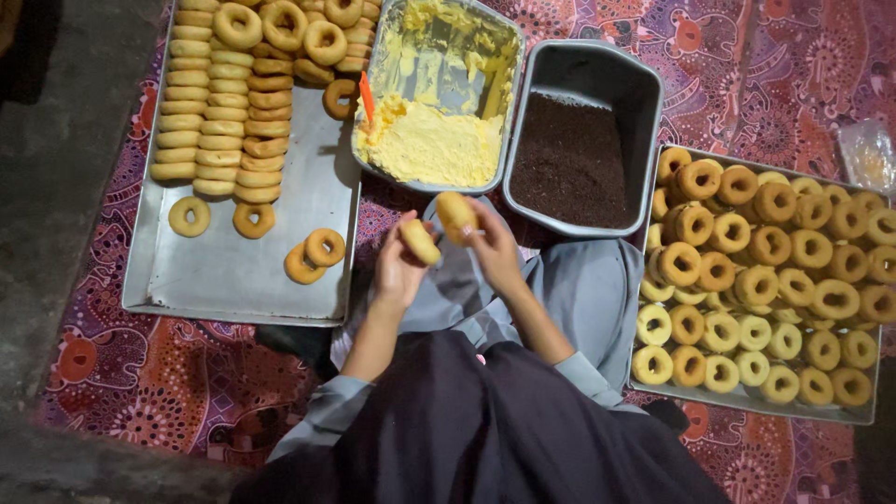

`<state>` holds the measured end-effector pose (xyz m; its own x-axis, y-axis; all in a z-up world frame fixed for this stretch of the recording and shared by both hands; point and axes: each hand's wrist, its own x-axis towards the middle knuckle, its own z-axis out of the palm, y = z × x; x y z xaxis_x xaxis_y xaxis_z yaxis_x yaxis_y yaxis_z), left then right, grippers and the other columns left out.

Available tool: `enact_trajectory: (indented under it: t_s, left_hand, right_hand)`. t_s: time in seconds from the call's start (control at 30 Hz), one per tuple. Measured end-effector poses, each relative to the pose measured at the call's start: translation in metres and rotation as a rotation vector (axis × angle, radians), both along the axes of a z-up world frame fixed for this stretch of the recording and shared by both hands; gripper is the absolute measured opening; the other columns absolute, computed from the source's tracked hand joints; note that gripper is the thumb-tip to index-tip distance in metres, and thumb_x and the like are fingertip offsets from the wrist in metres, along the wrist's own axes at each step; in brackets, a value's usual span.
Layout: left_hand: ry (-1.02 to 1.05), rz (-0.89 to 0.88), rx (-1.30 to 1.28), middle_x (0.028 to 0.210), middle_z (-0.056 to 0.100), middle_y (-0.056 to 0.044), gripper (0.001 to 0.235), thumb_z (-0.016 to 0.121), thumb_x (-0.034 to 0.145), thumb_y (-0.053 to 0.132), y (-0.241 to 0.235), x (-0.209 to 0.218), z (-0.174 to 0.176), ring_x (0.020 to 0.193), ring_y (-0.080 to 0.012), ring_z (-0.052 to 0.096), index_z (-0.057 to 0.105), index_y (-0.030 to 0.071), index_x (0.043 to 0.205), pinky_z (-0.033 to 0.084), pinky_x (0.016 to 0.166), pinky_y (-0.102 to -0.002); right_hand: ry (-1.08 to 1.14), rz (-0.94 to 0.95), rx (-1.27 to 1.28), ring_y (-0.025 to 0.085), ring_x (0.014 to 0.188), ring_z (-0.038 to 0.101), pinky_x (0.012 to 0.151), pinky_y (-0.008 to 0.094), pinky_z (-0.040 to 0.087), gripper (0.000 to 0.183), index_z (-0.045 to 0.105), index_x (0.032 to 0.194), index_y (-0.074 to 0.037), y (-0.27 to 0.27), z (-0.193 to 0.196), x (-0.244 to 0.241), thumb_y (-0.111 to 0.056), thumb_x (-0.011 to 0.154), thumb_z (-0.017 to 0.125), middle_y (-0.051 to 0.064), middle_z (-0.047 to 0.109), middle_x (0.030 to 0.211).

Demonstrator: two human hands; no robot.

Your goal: The person repeatedly picks up ring-shaped donuts, dips them into a yellow paste, then into a dark granular topping, and places them on a tray. The process is performed by hand using two metal trays and two containers of coating materials.

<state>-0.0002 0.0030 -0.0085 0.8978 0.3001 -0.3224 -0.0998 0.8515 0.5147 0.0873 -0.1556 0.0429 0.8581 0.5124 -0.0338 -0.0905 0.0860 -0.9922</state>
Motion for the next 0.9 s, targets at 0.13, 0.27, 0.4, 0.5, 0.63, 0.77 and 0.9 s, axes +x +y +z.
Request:
enact_trajectory:
  t_s: [0.13,0.27,0.4,0.5,0.63,0.77,0.9]
  left_hand:
    - [-0.026,-0.056,-0.201,0.117,0.067,-0.012,0.060,0.040,0.106,0.053,0.003,-0.003,-0.023,0.101,-0.0225,0.066,0.058,0.002,0.132,0.052,0.075,-0.033]
    - [0.050,-0.013,-0.138,0.116,0.068,-0.008,0.053,0.046,0.106,0.054,0.012,0.001,-0.050,0.099,-0.0214,0.065,0.062,0.010,0.129,0.049,0.075,-0.035]
    - [0.062,0.128,-0.291,0.116,0.066,-0.016,0.061,0.045,0.107,0.056,0.026,0.012,-0.067,0.106,-0.0292,0.066,0.060,0.000,0.125,0.054,0.098,-0.045]
    - [0.164,0.172,-0.312,0.116,0.065,-0.022,0.069,0.041,0.101,0.060,0.035,0.020,-0.073,0.108,-0.0360,0.067,0.058,-0.003,0.122,0.054,0.101,-0.052]
    - [0.182,0.214,-0.305,0.127,0.062,-0.019,0.070,0.038,0.100,0.062,0.047,0.032,-0.080,0.115,-0.0368,0.065,0.057,0.002,0.131,0.050,0.104,-0.053]
    - [0.007,0.275,-0.211,0.143,0.057,-0.009,0.053,0.043,0.108,0.055,0.044,0.041,-0.095,0.132,-0.0255,0.057,0.051,0.013,0.139,0.045,0.115,-0.046]
    - [0.086,0.208,-0.224,0.137,0.062,-0.010,0.063,0.042,0.103,0.056,0.040,0.046,-0.108,0.126,-0.0249,0.059,0.057,0.007,0.139,0.044,0.110,-0.043]
  right_hand:
    - [-0.525,0.305,-0.338,0.023,0.094,0.066,0.087,0.036,0.054,0.052,0.062,0.140,-0.007,0.010,0.016,-0.015,-0.009,0.089,0.074,0.011,0.068,0.111]
    - [-0.600,0.386,-0.399,0.028,0.088,0.067,0.081,0.040,0.054,0.043,0.068,0.125,-0.009,0.030,0.016,0.010,-0.008,0.083,0.079,0.011,0.069,0.096]
    - [-0.809,0.285,-0.433,0.032,0.085,0.066,0.079,0.042,0.052,0.026,0.070,0.109,-0.008,0.063,-0.008,0.074,-0.006,0.084,0.077,0.011,0.069,0.089]
    - [-0.974,0.166,-0.489,0.035,0.087,0.065,0.080,0.044,0.052,0.023,0.072,0.106,-0.009,0.083,-0.027,0.115,-0.006,0.083,0.076,0.011,0.069,0.090]
    - [-0.858,0.100,-0.506,0.034,0.088,0.066,0.082,0.043,0.053,0.025,0.073,0.105,-0.011,0.092,-0.030,0.112,-0.006,0.081,0.076,0.010,0.073,0.094]
    - [-0.682,0.212,-0.347,0.032,0.090,0.066,0.082,0.041,0.055,0.030,0.072,0.113,-0.009,0.080,-0.021,0.063,-0.006,0.083,0.075,0.012,0.070,0.098]
    - [-0.765,0.256,-0.363,0.034,0.093,0.065,0.086,0.042,0.054,0.031,0.072,0.112,-0.008,0.076,-0.023,0.065,-0.003,0.081,0.074,0.012,0.069,0.095]
